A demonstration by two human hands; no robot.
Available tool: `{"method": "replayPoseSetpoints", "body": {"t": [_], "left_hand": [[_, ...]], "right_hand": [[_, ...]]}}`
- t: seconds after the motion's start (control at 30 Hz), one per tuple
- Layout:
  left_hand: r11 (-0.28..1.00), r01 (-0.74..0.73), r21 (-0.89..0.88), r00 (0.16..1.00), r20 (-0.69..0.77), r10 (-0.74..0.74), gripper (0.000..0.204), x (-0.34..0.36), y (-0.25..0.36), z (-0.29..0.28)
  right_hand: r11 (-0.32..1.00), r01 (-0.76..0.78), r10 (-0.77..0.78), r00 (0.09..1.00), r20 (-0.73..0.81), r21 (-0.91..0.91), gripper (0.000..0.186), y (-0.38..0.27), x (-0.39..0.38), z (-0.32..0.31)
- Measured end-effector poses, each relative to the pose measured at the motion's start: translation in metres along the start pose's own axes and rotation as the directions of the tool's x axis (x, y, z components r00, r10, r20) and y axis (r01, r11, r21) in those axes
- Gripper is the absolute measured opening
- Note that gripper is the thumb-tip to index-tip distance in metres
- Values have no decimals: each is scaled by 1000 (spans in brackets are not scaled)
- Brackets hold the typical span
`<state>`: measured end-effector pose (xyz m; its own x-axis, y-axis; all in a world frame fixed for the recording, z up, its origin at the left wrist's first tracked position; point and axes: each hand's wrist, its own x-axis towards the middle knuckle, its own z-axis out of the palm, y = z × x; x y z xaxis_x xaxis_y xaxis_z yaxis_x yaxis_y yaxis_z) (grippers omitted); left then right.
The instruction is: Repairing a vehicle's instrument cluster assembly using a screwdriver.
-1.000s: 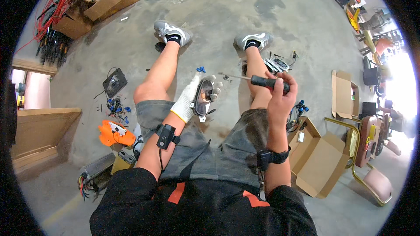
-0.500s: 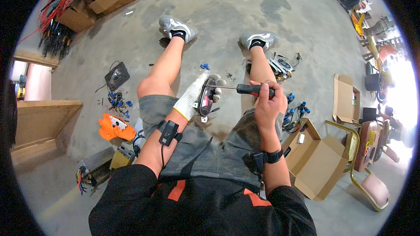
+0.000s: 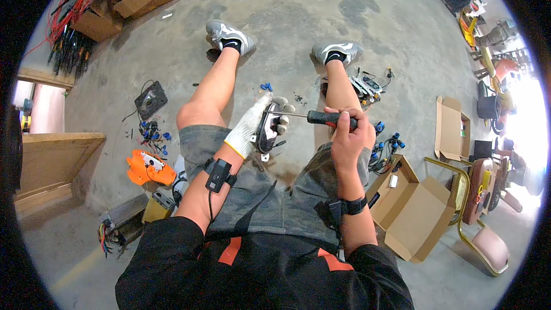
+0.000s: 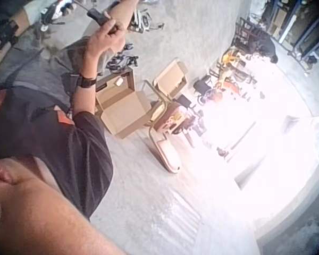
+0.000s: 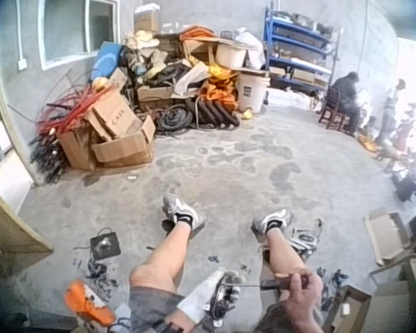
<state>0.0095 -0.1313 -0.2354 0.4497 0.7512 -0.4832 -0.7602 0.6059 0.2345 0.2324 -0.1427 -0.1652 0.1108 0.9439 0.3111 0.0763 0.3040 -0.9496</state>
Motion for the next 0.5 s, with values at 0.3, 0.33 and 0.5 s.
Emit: {"method": "replayPoseSetpoints", "body": {"t": [0.3,0.33,0.5], "left_hand": [[989,-86,118,994,-60,93,38,-4,1,2],[989,-86,119,994,-58,93,38,-4,3,0],[952,-151,265,981,-81,178,42,5,3,-16]], "right_hand": [[954,-149,138,989,-60,-262,22,-7,2,-4],[954,-148,136,989,-61,-262,22,-10,4,-8],[734,-442,560,824,90,-516,26,-34,21,-18]]}}
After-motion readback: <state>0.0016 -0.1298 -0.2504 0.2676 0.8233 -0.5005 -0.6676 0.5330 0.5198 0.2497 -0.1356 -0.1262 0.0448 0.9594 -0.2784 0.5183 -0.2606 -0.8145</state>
